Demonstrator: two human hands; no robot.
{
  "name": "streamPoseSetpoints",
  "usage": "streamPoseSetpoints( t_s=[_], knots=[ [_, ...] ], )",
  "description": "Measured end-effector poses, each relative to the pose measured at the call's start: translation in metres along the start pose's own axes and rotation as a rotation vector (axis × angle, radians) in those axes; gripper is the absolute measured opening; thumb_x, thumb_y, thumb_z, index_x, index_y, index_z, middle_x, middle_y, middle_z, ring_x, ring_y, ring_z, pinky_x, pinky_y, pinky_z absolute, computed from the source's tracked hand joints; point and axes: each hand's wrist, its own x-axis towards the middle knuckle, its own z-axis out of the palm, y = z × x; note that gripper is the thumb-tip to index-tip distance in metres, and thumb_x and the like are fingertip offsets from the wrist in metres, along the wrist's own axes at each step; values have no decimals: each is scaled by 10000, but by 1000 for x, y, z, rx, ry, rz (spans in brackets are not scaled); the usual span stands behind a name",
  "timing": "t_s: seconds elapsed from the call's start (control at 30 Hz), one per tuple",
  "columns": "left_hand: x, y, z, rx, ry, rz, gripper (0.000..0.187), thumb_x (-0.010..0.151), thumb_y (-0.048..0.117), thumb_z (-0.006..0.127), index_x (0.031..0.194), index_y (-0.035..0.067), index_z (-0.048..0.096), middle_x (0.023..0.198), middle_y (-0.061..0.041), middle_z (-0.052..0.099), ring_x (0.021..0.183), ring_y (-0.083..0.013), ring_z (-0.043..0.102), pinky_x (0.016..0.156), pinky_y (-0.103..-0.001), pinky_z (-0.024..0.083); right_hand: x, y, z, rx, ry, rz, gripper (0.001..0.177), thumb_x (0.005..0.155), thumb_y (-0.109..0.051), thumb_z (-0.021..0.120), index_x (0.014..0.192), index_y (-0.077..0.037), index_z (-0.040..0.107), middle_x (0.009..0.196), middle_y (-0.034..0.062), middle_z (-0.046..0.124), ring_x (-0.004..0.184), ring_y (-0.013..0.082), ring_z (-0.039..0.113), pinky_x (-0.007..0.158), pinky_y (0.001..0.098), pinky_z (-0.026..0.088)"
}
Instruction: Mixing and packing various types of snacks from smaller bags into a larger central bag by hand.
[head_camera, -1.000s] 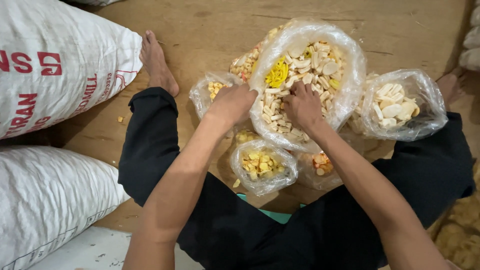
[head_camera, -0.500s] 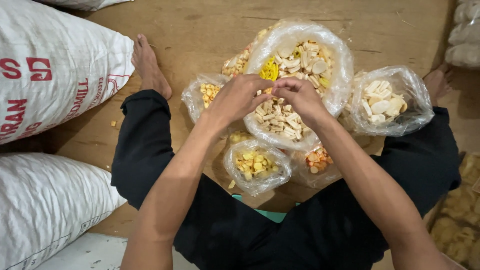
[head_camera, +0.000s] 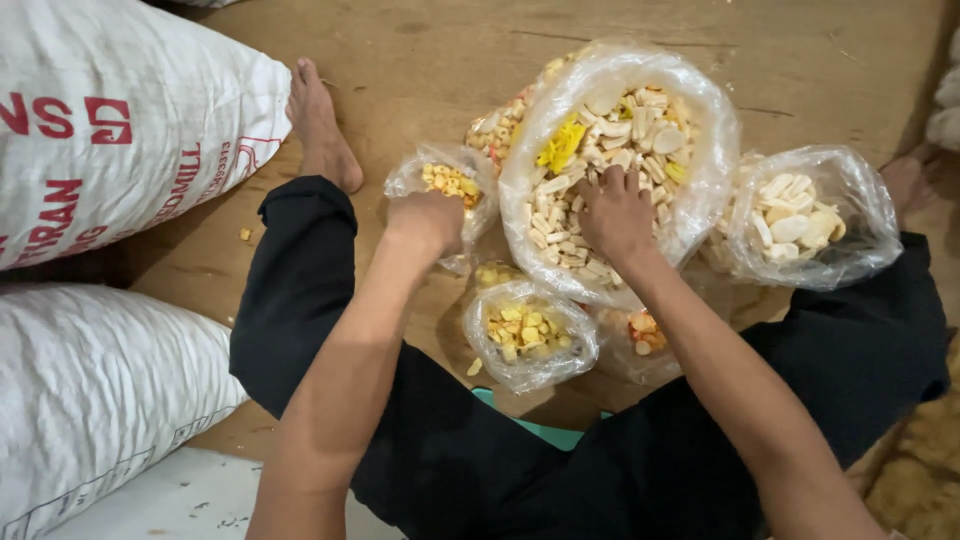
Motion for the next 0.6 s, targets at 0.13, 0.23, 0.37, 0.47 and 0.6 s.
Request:
streamPoseSetpoints(
  t_s=[0.13,0.23,0.37,0.47,0.6],
  knots=[
    [-52,30,-64,-90,32,121,622,858,360,756,1408,106,616,1304,-229,665,1219,-479,632,960,-677,505,10,8,22,-49,58,-26,313,880,-292,678,1183,-230,721,1214,95,462,1166,376,454,952,510,485],
    [-48,37,-64,-59,25,179,605,921,381,720,1429,87,574,1343,-238,624,1269,-490,586,997,-670,481,13,5,12,-20,11,-40,320,858,-282,672,1168,-228,730,1221,86,438,1171,385,431,982,529,464],
    [-15,37,-39,-47,39,189,626,862,388,756,1398,103,601,1282,-214,654,1227,-478,612,980,-668,486,16,5,6,25,-106,-40,376,794,-348,694,1161,-304,761,1264,71,463,1212,386,441,1021,548,456],
    [-17,46,-44,-40,31,189,591,872,342,739,1390,89,608,1286,-216,654,1234,-473,607,985,-656,483,7,3,-3,3,-212,-75,430,808,-324,706,1237,-292,729,1371,82,442,1301,403,455,1029,575,477],
    [-12,54,-39,-13,4,180,515,892,265,710,1364,74,634,1270,-202,663,1228,-462,605,988,-629,476,-35,-20,-37,-141,-454,-171,516,920,-138,548,1433,-179,582,1504,131,476,1393,414,473,1027,613,487]
  ],
)
